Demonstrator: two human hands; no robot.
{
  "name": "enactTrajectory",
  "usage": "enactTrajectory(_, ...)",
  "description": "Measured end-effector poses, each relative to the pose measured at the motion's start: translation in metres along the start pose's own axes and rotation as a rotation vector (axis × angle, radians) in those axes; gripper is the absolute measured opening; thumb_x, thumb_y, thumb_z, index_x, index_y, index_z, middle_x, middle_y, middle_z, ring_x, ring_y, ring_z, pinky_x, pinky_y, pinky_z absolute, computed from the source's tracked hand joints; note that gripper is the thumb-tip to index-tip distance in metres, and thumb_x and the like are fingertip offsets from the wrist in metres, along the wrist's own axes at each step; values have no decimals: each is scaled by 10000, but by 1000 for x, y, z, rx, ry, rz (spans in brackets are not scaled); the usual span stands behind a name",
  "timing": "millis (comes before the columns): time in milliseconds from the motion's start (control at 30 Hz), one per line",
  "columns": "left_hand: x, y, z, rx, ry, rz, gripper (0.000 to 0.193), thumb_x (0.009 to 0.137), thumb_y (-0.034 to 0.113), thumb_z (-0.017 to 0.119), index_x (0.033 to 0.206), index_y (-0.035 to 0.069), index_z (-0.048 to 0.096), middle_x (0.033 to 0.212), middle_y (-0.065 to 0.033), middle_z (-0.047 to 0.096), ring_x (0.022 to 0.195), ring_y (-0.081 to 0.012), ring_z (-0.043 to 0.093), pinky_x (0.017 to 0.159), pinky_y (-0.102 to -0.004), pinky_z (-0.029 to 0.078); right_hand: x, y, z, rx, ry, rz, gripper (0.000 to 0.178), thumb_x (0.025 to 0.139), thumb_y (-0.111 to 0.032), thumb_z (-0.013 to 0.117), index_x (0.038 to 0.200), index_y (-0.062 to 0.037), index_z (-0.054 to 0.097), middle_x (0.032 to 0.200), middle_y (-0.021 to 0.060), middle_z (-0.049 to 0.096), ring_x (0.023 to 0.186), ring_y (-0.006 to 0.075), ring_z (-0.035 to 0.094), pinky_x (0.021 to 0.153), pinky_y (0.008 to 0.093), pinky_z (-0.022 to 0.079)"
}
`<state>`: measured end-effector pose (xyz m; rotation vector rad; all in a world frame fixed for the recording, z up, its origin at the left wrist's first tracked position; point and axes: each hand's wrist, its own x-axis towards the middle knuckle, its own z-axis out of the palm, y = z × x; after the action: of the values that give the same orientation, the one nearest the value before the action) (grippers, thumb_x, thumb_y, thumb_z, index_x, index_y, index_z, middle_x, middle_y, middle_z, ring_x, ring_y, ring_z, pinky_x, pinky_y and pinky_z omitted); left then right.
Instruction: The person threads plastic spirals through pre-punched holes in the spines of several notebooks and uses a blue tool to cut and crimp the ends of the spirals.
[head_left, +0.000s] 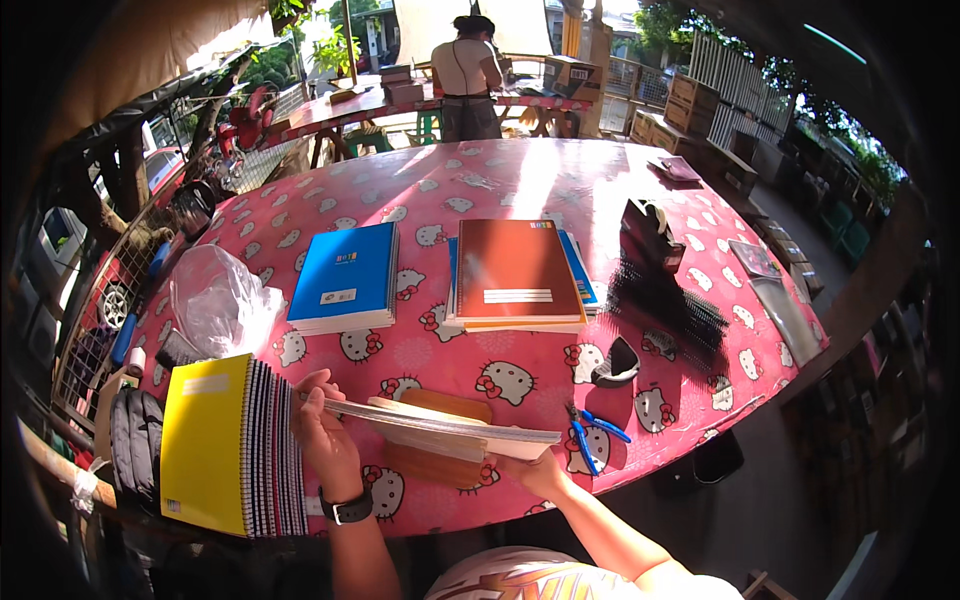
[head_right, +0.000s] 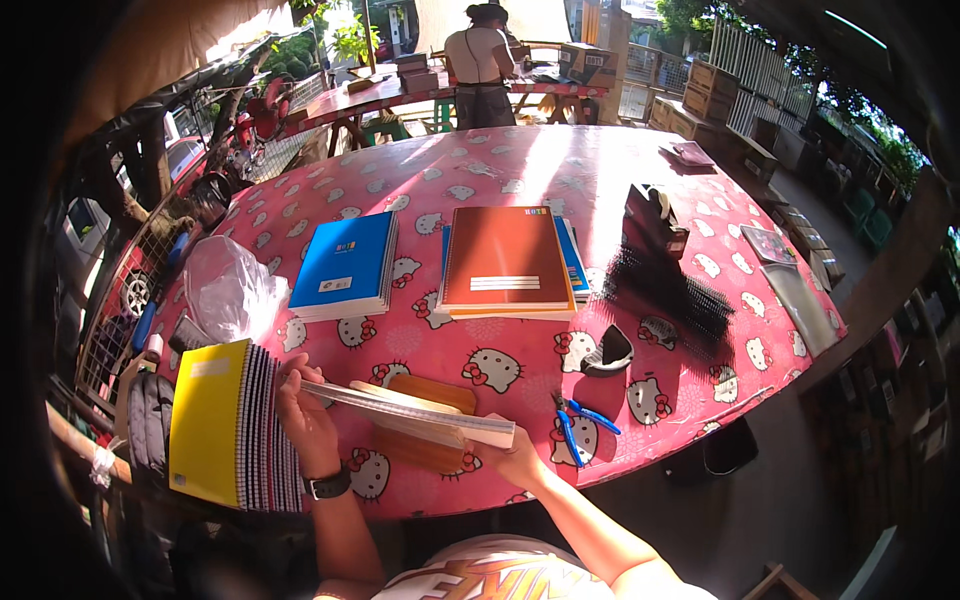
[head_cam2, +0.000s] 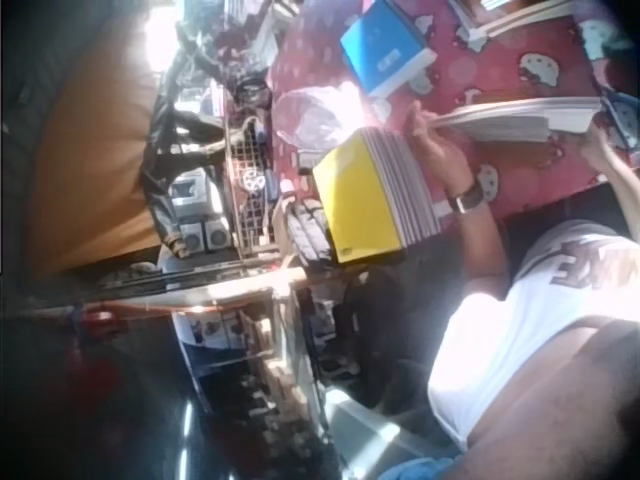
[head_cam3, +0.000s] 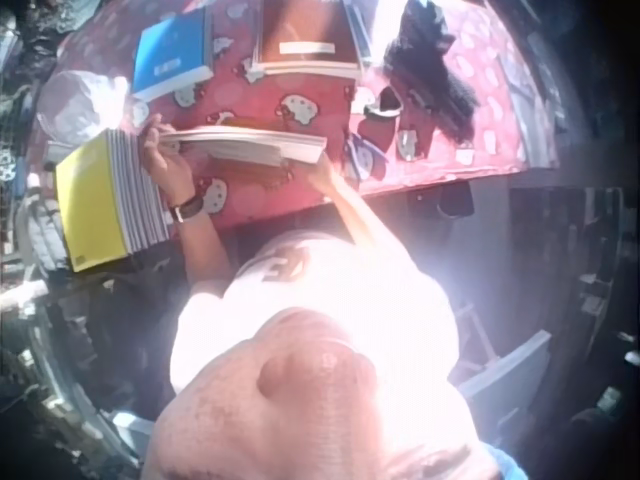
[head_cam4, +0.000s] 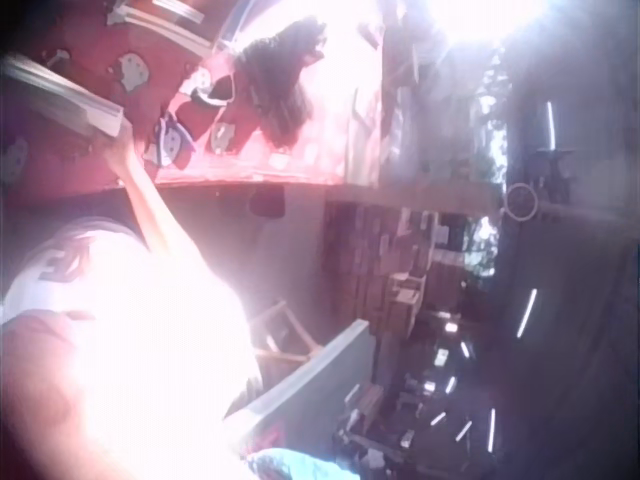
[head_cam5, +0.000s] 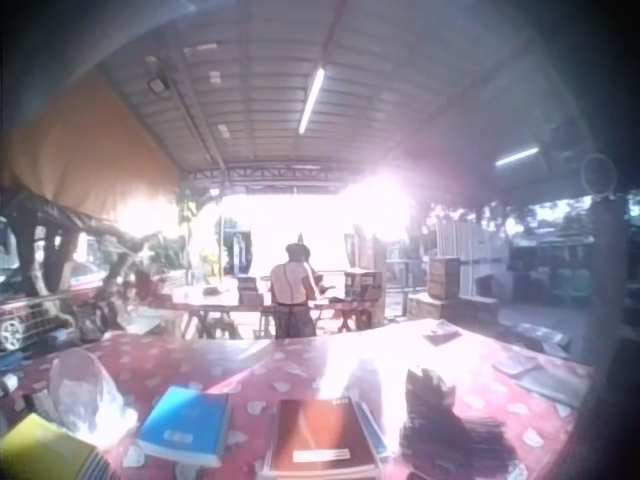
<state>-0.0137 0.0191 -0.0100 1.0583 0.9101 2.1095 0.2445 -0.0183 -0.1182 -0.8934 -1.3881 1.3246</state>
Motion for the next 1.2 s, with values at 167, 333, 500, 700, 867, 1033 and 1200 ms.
enactTrajectory(167, 2, 2, -5, 28, 1, -69, 237, 910, 162, 512, 1011, -19, 626, 814, -45, 575, 778, -120, 528, 795, -290, 408, 7, -25, -10, -66, -121, 234, 403, 839, -63, 704, 1219, -36, 574, 1151, 53, 631, 1020, 109, 573, 866, 269, 473)
enactTrajectory(333, 3, 7, -6, 42, -43, -63, 239, 913, 162, 504, 1023, -17, 618, 813, -46, 564, 784, -127, 522, 797, -282, 400, 12, -66, -59, -52, -294, 73, 696, 773, -252, 773, 1349, -31, 450, 1270, 114, 570, 1191, 206, 524, 1003, 359, 401)
enactTrajectory(500, 1, 9, -5, 85, -69, -53, 239, 926, 168, 479, 1022, -7, 611, 812, -42, 542, 790, -129, 511, 794, -282, 398, 2, -75, -90, 36, -95, 78, 525, 809, -204, 736, 1263, -27, 542, 1230, 101, 604, 1105, 179, 567, 930, 318, 437)
enactTrajectory(700, 0, 8, -8, 144, -89, -36, 259, 963, 171, 430, 1017, -10, 608, 839, -47, 548, 781, -130, 521, 777, -277, 416, -6, -66, -83, -77, -151, 119, 389, 842, -158, 698, 1190, -19, 592, 1160, 88, 630, 1023, 159, 598, 862, 289, 474)
enactTrajectory(867, 1, 8, -9, 104, -102, -45, 263, 972, 170, 431, 1041, -14, 605, 854, -47, 546, 798, -129, 526, 793, -280, 419, -1, -60, -76, -158, -193, 128, 436, 842, -249, 699, 1182, -4, 582, 1161, 98, 626, 1027, 181, 602, 853, 310, 487)
enactTrajectory(1033, 0, 10, -9, 85, -106, -42, 261, 968, 168, 441, 1060, -13, 605, 865, -44, 549, 808, -126, 529, 809, -283, 422, 4, -58, -73, -153, -210, 121, 466, 834, -265, 704, 1194, 1, 573, 1189, 104, 616, 1035, 189, 605, 872, 316, 486)
enactTrajectory(1200, -1, 7, -9, 118, -104, -29, 259, 969, 175, 442, 1043, -6, 612, 867, -42, 557, 805, -120, 527, 807, -279, 417, -1, -62, -70, -161, -225, 106, 551, 795, -236, 737, 1259, -16, 535, 1252, 112, 579, 1110, 210, 563, 952, 340, 435)
